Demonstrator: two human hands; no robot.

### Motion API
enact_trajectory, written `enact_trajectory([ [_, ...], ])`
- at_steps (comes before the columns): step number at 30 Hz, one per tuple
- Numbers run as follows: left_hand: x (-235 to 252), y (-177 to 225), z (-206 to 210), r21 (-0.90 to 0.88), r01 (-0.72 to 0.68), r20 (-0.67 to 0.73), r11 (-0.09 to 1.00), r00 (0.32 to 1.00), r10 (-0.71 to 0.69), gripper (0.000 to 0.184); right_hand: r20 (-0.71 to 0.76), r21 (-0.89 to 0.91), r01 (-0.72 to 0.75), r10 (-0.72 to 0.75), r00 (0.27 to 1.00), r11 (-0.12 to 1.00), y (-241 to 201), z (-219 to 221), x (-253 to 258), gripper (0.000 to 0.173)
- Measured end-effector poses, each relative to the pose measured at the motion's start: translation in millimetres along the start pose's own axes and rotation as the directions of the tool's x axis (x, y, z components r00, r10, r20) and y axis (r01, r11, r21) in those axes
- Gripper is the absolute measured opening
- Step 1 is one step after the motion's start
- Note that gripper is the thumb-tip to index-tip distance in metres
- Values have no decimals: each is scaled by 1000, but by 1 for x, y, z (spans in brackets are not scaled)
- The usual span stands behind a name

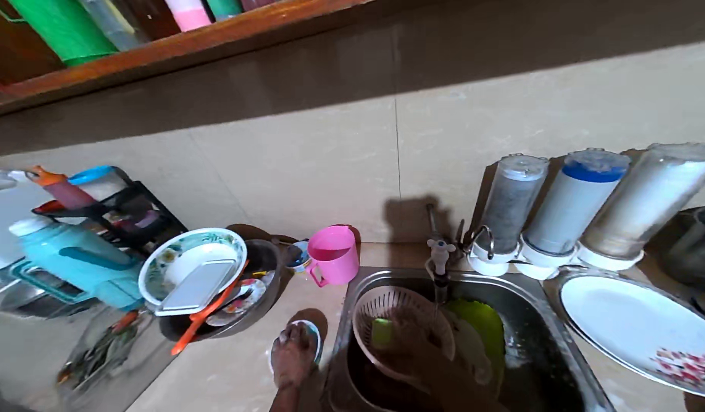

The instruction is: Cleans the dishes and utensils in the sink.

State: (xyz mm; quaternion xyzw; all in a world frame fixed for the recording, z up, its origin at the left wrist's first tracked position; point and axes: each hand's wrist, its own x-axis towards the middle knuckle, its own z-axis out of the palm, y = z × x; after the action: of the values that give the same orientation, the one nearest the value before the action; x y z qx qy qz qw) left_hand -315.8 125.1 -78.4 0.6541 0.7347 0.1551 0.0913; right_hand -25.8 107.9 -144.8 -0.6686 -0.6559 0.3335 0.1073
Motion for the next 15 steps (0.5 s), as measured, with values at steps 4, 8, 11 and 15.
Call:
enact_trajectory([
  [4, 4, -5, 4, -110, -109, 16, 988, 994, 112, 45, 156, -120, -28, 47, 987, 992, -3, -6, 4, 76],
  [8, 5, 13, 0, 21, -17, 82, 1000, 997, 15, 46, 119, -152, 40, -21, 993, 988, 7, 2, 1, 53],
  [11, 12, 2, 5, -163, -230, 100, 959, 964, 248, 32, -7, 238, -13, 15, 1000, 971, 5, -21, -19, 54],
  [15, 14, 21, -4, -776, 86, 113, 625, 994, 3, 21, -77, 721, -28, 120, 990, 692, 10, -26, -37, 45],
])
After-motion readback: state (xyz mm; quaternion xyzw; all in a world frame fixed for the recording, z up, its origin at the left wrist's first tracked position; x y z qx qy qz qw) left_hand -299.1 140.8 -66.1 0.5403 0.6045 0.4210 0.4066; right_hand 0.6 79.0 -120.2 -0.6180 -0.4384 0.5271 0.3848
